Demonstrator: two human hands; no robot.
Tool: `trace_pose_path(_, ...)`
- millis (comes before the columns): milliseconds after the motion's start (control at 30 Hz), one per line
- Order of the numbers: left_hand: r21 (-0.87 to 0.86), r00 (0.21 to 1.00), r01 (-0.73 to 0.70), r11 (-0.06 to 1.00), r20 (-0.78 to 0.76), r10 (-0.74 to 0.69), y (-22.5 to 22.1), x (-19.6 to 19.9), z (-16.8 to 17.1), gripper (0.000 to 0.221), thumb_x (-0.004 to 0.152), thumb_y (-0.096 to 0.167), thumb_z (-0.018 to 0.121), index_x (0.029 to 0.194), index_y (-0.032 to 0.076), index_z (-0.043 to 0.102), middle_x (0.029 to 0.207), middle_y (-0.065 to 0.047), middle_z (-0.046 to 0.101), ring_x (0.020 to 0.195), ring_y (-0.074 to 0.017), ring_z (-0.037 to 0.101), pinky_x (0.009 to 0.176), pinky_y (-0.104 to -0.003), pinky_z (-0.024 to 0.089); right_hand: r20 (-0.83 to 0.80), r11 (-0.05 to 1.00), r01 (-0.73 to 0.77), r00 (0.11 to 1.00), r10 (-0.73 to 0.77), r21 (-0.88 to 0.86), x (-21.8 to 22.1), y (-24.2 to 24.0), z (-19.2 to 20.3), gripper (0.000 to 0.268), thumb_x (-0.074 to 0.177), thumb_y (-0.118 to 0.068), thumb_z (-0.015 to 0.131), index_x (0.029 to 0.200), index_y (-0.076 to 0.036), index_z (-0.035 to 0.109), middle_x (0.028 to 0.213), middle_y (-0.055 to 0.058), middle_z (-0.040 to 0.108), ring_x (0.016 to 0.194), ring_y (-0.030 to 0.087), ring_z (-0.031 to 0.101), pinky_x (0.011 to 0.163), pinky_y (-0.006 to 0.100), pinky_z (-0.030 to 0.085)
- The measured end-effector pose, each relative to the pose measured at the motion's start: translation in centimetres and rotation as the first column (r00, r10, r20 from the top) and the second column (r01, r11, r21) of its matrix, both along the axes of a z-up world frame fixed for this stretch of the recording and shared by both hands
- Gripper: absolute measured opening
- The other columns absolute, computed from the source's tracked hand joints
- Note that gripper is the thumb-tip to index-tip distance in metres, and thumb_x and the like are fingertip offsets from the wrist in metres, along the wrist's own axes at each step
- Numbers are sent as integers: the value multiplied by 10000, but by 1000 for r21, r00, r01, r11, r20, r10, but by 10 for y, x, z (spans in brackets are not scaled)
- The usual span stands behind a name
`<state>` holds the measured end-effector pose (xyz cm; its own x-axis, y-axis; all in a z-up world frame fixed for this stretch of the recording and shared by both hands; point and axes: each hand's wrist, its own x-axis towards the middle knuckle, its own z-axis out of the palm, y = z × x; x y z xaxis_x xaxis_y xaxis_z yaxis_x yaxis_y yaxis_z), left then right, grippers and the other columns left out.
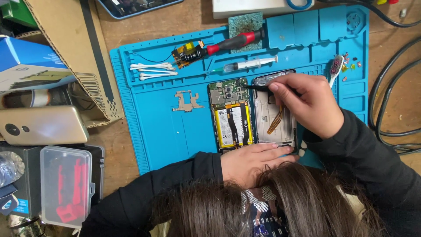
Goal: Disassembling and repairing a mobile phone using a screwdriver and handling internal components.
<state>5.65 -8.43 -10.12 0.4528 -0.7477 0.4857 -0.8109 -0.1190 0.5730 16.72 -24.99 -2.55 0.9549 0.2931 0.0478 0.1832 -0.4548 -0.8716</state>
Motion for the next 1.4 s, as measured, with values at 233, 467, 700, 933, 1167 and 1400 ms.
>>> trace_pose_path(233,40,998,63,997,3,-63,14,19,27,600,819,22,321,1403,-9,452,1470,-80,488,1394,-205,429,1202,-382,278,79,999,-34,996,34,-7,2,-1,4,67,953,-33,672,1014,-21,696,775,125,659,750,348,645,715,405,499)
trace_pose_path(467,489,965,146,860,123,-233,7,11,19,722,963,571,441,1516,124,319,1602,-37,219,1497,-201,198,1184,-521,239,103,976,-197,973,206,-93,-4,-7,22,82,935,-26,603,918,42,646,853,139,664,754,251,626,685,332,489)
trace_pose_path(700,531,960,-16,847,246,-135,7,12,28,627,946,606,360,1491,299,399,1569,92,301,1472,-218,261,1091,-786,119,150,978,-153,973,174,-144,-6,-7,19,47,940,12,609,914,43,634,825,137,632,719,258,589,677,342,456)
trace_pose_path(933,550,954,8,835,245,-171,8,14,29,629,955,598,322,1499,289,374,1580,71,276,1475,-241,244,1078,-802,120,103,979,-147,981,162,-140,-6,-6,17,76,948,-16,595,907,37,630,804,125,624,712,254,580,669,348,449)
trace_pose_path(1167,522,958,-12,853,252,-140,7,13,29,604,950,584,348,1480,300,407,1557,94,329,1462,-225,277,1085,-791,149,104,979,-148,981,163,-138,-6,-7,16,66,942,-6,600,908,38,637,822,129,633,728,253,593,684,341,453)
trace_pose_path(1400,573,951,5,819,250,-180,7,14,29,606,953,555,344,1500,295,358,1579,94,266,1474,-220,229,1075,-797,143,108,980,-144,981,160,-139,-6,-7,15,53,940,8,605,914,41,636,826,128,633,732,250,594,684,342,454)
